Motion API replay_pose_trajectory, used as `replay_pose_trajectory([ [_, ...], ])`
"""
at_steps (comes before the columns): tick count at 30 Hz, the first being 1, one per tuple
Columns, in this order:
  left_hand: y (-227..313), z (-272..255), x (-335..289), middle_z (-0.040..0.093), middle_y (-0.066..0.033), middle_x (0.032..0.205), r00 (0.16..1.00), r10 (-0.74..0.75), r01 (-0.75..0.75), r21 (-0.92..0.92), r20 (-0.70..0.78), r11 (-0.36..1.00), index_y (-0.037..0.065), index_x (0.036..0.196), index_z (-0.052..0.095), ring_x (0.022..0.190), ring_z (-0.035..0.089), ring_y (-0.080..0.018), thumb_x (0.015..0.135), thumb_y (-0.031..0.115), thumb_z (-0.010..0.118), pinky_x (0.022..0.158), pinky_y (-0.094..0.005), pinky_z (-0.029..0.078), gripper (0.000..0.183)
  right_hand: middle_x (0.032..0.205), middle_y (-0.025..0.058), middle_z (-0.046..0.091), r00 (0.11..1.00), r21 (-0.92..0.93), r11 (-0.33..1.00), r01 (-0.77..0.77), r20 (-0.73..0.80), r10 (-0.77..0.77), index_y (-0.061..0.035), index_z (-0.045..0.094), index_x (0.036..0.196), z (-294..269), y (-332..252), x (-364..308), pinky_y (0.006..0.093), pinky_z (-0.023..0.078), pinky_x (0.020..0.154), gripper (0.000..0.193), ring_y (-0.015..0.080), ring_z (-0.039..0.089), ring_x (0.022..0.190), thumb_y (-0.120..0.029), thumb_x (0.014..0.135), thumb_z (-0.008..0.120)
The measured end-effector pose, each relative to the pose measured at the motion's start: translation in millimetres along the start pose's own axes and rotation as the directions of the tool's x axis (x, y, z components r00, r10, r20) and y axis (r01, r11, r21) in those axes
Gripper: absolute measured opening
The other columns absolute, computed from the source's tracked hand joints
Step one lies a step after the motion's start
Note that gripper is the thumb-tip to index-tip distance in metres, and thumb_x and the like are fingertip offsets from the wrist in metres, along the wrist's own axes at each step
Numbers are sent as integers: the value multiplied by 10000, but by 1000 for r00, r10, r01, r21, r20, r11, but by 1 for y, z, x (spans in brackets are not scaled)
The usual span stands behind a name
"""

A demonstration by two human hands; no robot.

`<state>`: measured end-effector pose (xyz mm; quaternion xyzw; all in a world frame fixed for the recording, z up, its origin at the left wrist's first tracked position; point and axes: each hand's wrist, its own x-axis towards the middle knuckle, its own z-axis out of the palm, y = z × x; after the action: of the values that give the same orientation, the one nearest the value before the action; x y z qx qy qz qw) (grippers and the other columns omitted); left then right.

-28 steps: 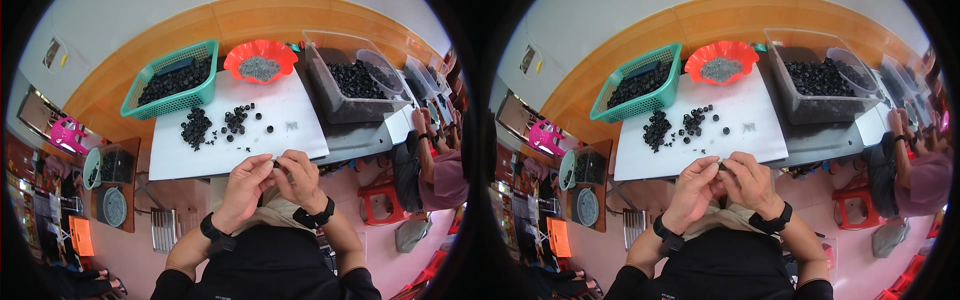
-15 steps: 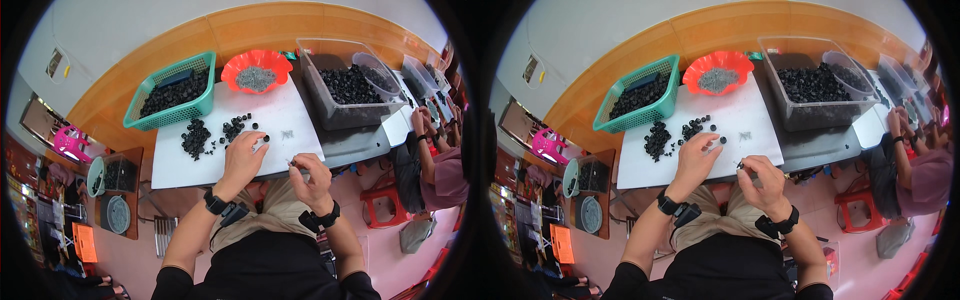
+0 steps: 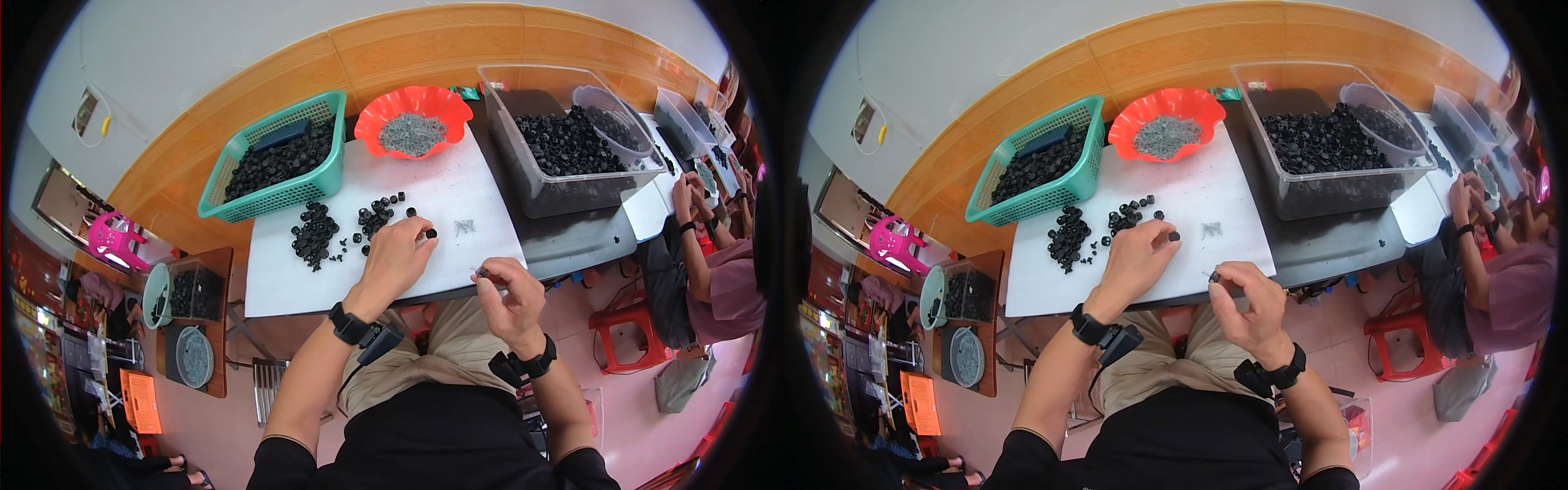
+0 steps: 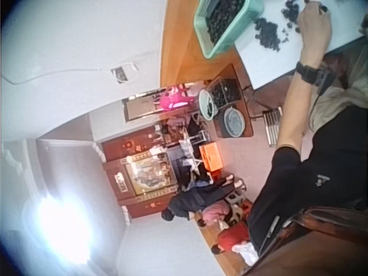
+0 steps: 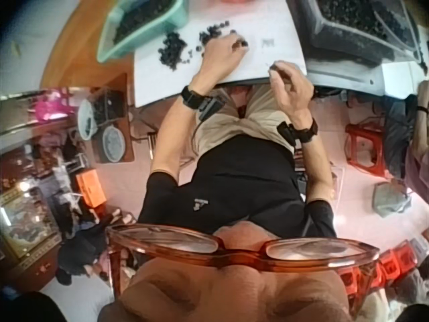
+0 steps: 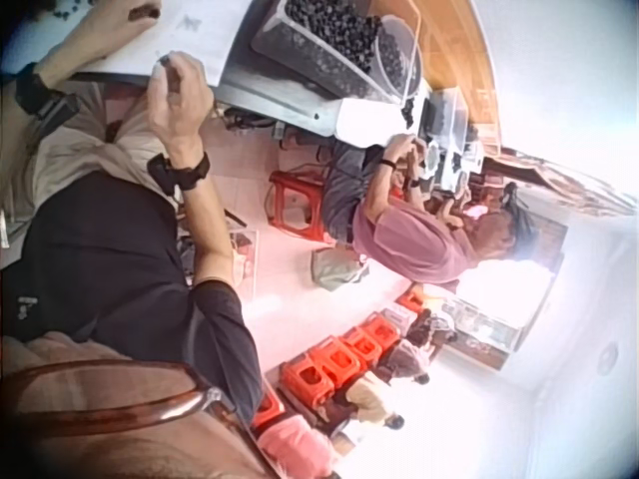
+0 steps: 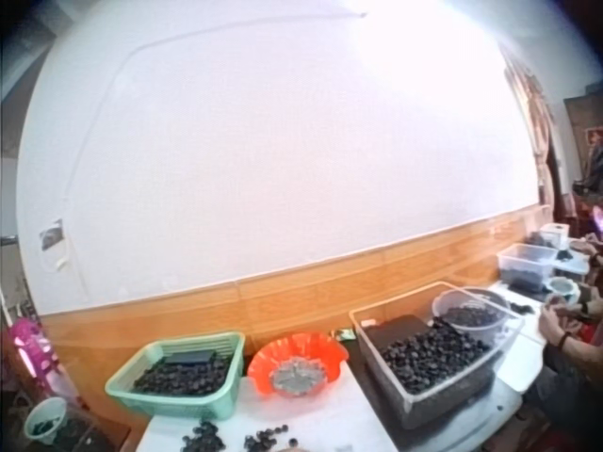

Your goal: Assembling small black plastic components by hand at a workbench.

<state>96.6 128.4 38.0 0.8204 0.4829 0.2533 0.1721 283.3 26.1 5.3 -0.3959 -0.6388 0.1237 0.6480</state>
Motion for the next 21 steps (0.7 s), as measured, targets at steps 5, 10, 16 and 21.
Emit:
replay_pose_trajectory([
  [5, 28, -17, -21, 753, -117, 957, 1000, -22, 24, -385, 11, 923, -8, 1083, 718, 830, 737, -167, 845, 72, 767, 737, -294, 573, 256, 969, 166, 723, 999, 79, 997, -16, 30, 13, 45, 651, 1043, 11, -3, 10, 276, 543, 643, 204, 177, 671, 701, 49, 845, 699],
  [10, 38, -18, -41, 749, -94, 986, 991, -101, 137, -650, 93, 747, -20, 1097, 710, 871, 710, -116, 870, -23, 734, 769, -257, 577, 228, 971, 171, 726, 995, 70, 995, 75, 61, -79, 48, 641, 1072, 18, -4, 13, 279, 546, 646, 225, 171, 672, 705, 45, 855, 700],
  [16, 29, -15, -54, 734, -113, 1029, 965, -140, 262, -862, 223, 434, -47, 1140, 679, 930, 704, -146, 895, -53, 709, 809, -274, 594, 247, 955, 164, 729, 997, 116, 993, 10, 72, -18, 55, 643, 1076, 20, -9, 8, 265, 545, 649, 218, 161, 674, 715, 44, 865, 696],
  [21, 20, -13, -58, 726, -125, 1064, 962, -99, 273, -920, 255, 282, -43, 1153, 669, 934, 699, -151, 905, -38, 712, 843, -280, 594, 252, 968, 152, 734, 995, 206, 975, -81, 65, 69, 63, 652, 1090, 23, -10, 1, 254, 549, 658, 219, 138, 677, 729, 38, 876, 691],
])
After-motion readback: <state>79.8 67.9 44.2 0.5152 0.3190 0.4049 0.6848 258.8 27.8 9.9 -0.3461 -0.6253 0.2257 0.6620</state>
